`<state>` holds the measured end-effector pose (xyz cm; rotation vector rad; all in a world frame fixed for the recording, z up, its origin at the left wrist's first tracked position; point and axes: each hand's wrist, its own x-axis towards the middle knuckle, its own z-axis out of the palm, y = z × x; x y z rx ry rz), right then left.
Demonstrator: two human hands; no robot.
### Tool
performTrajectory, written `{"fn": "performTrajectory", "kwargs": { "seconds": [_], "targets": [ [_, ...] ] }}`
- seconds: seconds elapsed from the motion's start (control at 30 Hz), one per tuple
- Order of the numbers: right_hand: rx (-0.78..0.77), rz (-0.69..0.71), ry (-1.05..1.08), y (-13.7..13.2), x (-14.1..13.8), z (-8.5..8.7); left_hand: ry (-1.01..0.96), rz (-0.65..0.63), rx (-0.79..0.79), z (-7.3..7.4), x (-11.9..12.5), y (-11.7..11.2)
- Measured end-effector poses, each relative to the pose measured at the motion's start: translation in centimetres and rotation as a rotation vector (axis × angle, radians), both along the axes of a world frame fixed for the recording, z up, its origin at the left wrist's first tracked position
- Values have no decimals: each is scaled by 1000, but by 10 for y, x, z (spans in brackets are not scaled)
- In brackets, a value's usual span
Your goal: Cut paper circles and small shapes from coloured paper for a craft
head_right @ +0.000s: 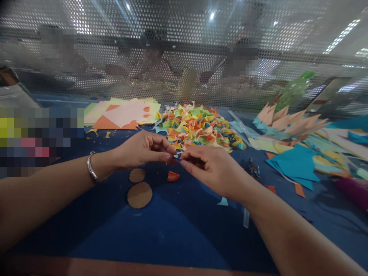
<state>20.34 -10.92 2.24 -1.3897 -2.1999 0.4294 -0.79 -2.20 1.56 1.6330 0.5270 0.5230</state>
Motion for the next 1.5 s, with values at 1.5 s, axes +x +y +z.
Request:
{"fn": "performTrajectory", "kwargs": {
  "seconds": [1.5],
  "targets": [
    [-28,23,-45,1,-3,-3,118,57,-44,-3,5,-4]
  ]
}}
